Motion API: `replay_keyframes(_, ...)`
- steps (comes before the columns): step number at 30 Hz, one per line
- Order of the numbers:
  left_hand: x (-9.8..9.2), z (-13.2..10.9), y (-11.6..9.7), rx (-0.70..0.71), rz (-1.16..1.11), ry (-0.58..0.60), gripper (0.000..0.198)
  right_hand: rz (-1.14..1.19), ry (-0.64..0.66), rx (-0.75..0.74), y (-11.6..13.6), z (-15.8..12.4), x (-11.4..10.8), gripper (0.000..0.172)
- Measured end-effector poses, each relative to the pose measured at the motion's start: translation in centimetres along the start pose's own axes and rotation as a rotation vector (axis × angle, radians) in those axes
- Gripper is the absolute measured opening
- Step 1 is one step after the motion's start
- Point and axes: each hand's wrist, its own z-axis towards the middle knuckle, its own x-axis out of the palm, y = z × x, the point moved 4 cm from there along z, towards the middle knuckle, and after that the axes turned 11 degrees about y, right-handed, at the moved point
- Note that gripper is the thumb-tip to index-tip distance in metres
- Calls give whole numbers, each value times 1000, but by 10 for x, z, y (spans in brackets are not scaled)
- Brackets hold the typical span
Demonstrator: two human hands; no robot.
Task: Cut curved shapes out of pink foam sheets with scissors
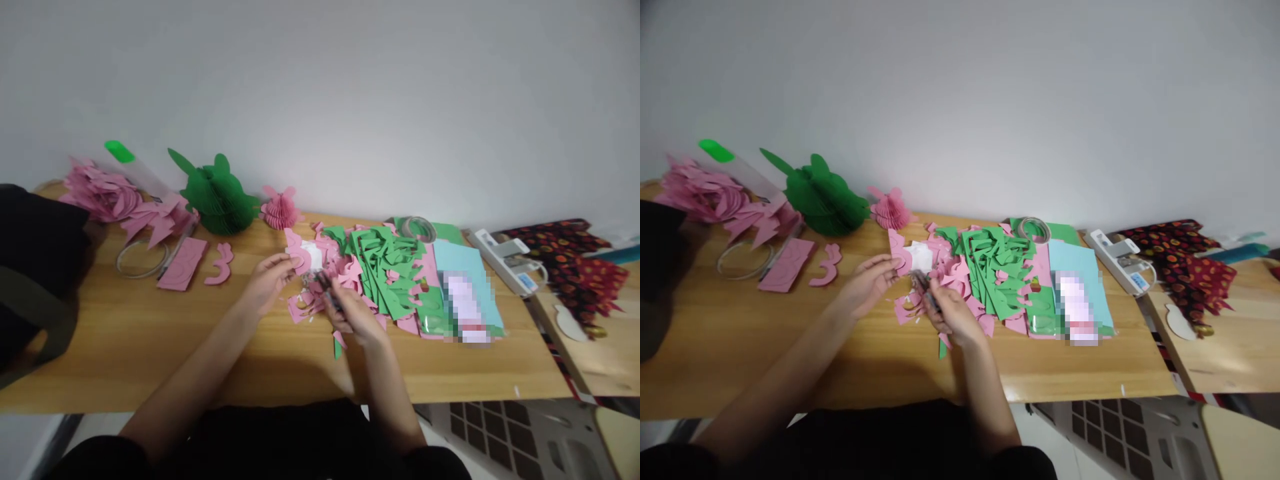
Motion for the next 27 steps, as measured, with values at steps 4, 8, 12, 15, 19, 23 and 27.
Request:
replay_keyframes(4, 3, 2, 12, -37, -15, 23, 19, -58, -268, -243, 14, 4, -8, 53)
replay_keyframes(8, 7, 1, 15, -42, 7, 79, 15, -191, -377, -353, 17, 15, -7, 30)
replay_keyframes(12, 2, 0, 10, -29, 64, 124, 14, -196, -383, -342, 14, 20, -10, 25)
replay_keyframes(15, -2, 0, 7, -4, 100, 134, 13, -203, -373, -332, 16, 19, -10, 27)
replay_keyframes(19, -6, 1, 6, 24, 122, 130, 12, -254, -314, -338, 18, 21, -5, 23)
replay_keyframes(23, -8, 2, 7, 27, 155, 155, 10, -313, -268, -346, 24, 19, -1, 12)
replay_keyframes(27, -9, 3, 5, 35, 183, 172, 7, -371, -205, -330, 33, 16, 3, 11)
